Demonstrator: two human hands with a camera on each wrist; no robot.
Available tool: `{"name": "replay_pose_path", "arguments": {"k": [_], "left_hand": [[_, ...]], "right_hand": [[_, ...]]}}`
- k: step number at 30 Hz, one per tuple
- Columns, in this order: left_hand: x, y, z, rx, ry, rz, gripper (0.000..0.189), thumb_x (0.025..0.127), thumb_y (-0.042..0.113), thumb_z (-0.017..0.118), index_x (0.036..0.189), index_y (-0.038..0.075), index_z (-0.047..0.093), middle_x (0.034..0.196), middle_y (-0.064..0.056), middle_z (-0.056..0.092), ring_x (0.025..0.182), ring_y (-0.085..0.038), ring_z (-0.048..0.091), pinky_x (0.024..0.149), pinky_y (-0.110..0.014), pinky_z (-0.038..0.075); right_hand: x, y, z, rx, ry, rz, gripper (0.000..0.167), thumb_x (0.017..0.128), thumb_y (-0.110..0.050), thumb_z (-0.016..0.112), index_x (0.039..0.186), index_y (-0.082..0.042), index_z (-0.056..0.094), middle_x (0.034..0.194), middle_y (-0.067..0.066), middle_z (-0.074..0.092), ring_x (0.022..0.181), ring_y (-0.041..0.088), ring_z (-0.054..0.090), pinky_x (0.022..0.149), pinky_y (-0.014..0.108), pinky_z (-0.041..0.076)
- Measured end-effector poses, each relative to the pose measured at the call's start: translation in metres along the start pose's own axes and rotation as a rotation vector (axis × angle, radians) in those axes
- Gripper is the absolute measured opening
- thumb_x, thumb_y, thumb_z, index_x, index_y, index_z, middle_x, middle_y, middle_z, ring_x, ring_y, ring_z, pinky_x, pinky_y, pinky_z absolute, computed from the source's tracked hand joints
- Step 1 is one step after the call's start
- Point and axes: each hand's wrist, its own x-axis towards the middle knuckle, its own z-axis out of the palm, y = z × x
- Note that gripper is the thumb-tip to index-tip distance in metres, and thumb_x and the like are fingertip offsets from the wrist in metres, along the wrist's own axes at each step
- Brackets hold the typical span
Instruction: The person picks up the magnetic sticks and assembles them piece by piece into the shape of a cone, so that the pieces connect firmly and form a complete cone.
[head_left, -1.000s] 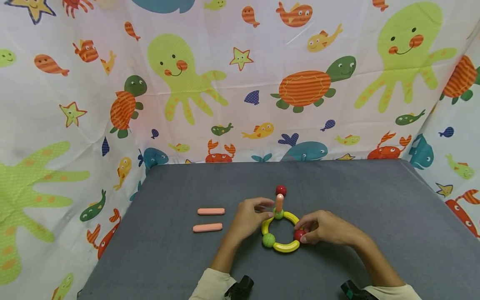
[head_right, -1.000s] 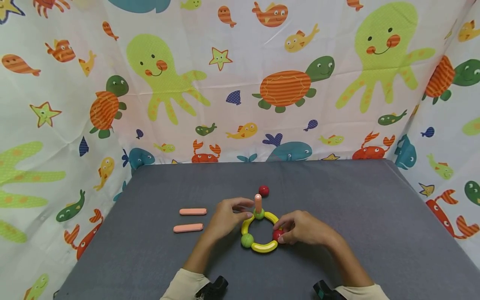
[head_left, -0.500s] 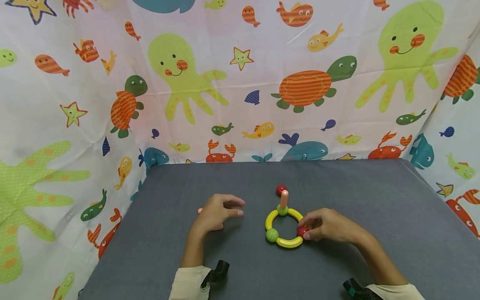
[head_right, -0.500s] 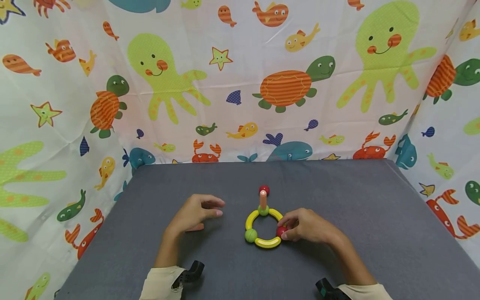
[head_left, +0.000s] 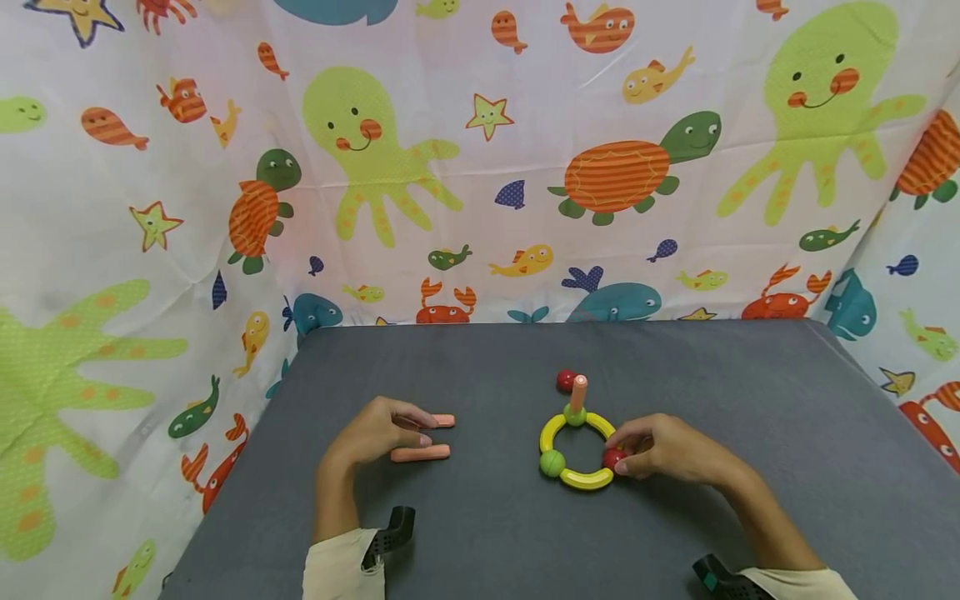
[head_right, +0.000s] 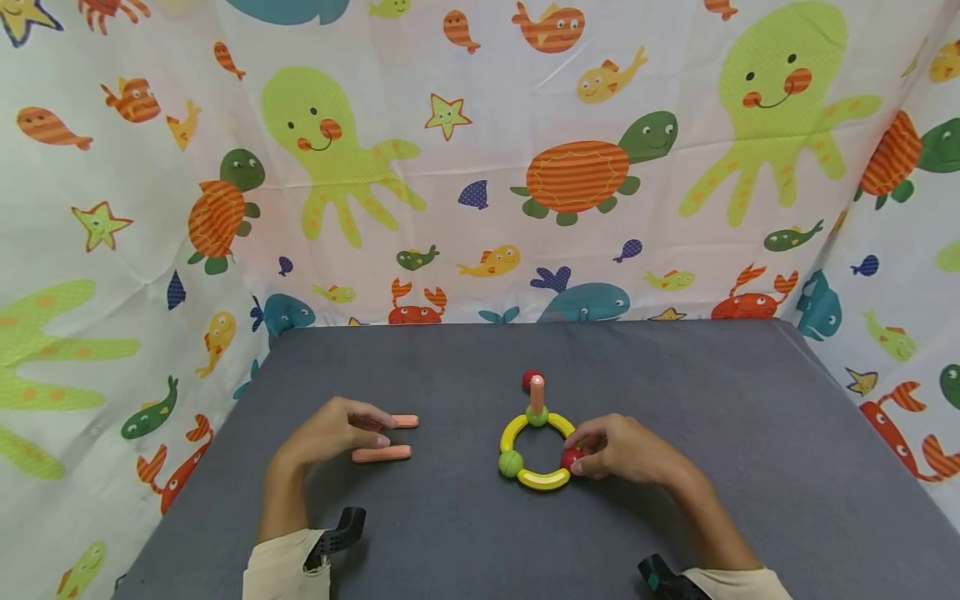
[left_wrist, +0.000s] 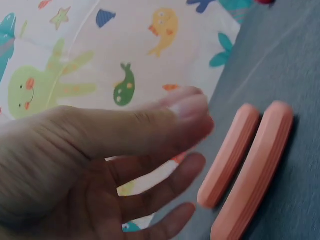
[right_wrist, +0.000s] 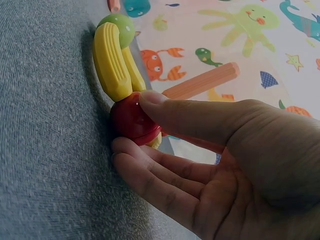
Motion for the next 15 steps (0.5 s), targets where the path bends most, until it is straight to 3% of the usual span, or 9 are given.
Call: {"name": "replay_pose_path", "arguments": {"k": [4,9,15], "left_hand": [[-0.003,-0.004,-0.003,-0.001,-0.029,-0.082,0.026,0.087,0.003,0.083,0.113,0.008,0.083,0.118,-0.006,0.078,0.12,-0.027,0.064,0.101,-0.05,0.052],[-0.004,-0.008,-0.002,0.033,-0.069,-0.131,0.03,0.086,-0.003,0.081,0.114,0.006,0.082,0.114,-0.006,0.079,0.109,-0.024,0.064,0.092,-0.043,0.055],[-0.004,-0.011,-0.001,0.149,-0.041,-0.199,0.034,0.08,-0.006,0.088,0.113,0.003,0.082,0.106,-0.005,0.076,0.095,-0.02,0.063,0.085,-0.041,0.058]], "right_hand": [[-0.001,0.0,-0.001,0.004,0.0,0.011,0.033,0.096,-0.018,0.079,0.125,-0.002,0.074,0.109,0.011,0.069,0.091,0.025,0.066,0.074,0.031,0.061],[-0.001,0.002,-0.003,0.018,-0.005,0.014,0.034,0.096,-0.017,0.078,0.126,-0.001,0.073,0.109,0.011,0.069,0.091,0.024,0.066,0.075,0.031,0.062],[-0.004,0.003,-0.007,0.027,0.004,0.015,0.035,0.097,-0.014,0.077,0.127,0.002,0.071,0.11,0.011,0.071,0.092,0.026,0.066,0.077,0.034,0.063]]}}
